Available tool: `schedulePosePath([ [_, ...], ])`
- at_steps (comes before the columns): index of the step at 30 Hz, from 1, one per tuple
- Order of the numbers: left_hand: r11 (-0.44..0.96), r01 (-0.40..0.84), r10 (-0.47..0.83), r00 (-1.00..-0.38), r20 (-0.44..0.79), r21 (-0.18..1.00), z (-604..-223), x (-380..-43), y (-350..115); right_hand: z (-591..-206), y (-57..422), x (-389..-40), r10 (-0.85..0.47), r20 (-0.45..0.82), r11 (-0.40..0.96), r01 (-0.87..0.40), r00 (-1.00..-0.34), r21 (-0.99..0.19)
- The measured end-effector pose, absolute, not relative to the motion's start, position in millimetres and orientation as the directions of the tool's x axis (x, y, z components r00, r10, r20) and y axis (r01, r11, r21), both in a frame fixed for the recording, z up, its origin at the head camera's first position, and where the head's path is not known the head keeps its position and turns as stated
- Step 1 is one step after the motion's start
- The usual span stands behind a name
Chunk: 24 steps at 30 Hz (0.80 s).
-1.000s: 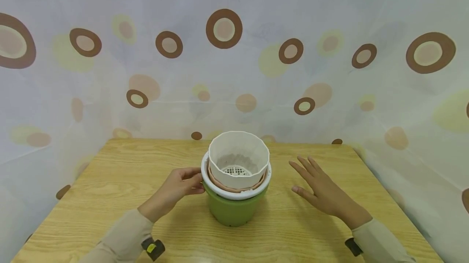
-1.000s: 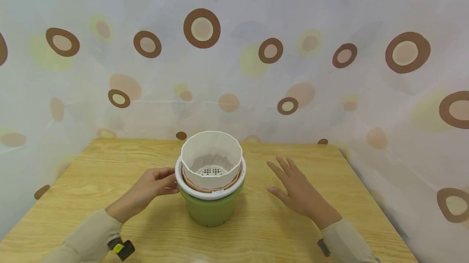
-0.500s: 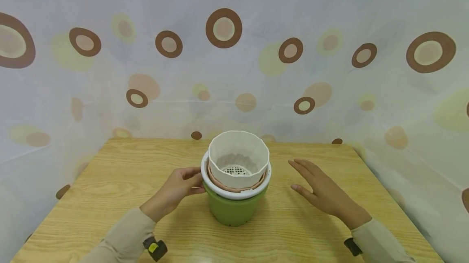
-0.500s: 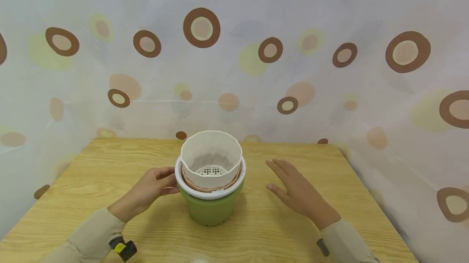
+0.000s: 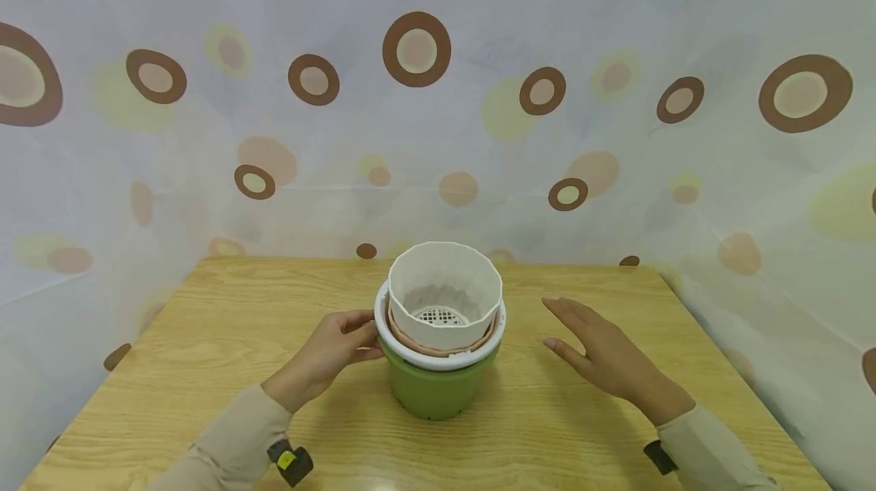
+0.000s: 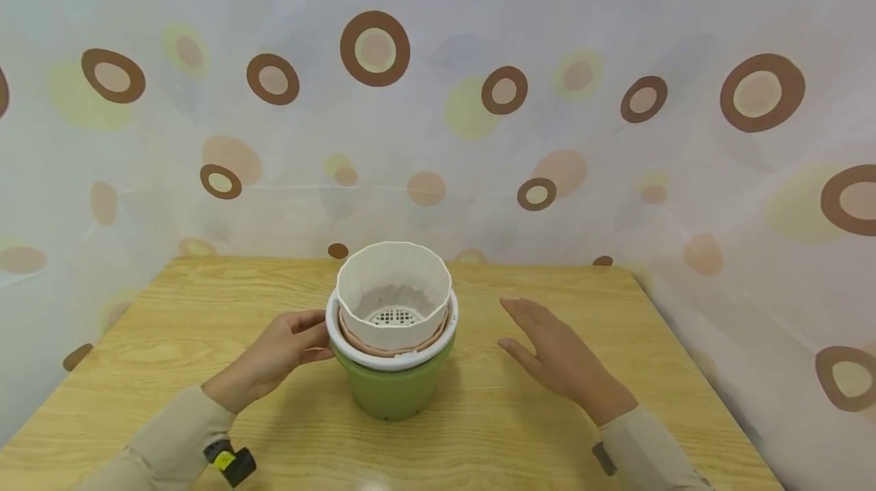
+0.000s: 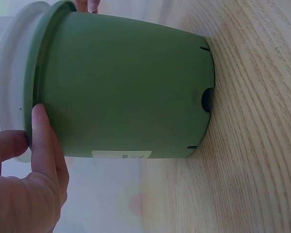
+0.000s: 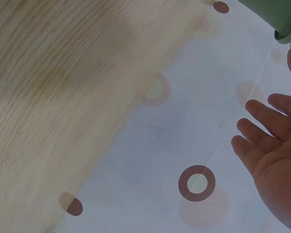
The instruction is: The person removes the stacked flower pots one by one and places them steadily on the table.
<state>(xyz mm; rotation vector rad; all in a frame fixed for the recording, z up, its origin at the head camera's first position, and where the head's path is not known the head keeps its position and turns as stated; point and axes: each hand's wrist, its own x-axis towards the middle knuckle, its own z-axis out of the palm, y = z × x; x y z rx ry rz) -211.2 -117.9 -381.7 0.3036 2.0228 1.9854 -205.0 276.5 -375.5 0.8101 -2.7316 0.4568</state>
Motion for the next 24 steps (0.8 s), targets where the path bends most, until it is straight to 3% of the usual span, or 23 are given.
schedulePosePath([
  [13, 0.015, -0.05, 0.351, -0.935, -0.052, 0.999, -383.8, -212.7, -118.1, -365.0, 271.1, -204.0, -0.493, 0.363, 0.783, -0.585, -0.791, -0.212],
  [24, 0.008, -0.062, 0.353, -0.934, -0.061, 0.998, -383.8, -211.8, -118.0, -356.6, 261.8, -198.5, -0.514, 0.444, 0.756, -0.632, -0.734, -0.169],
])
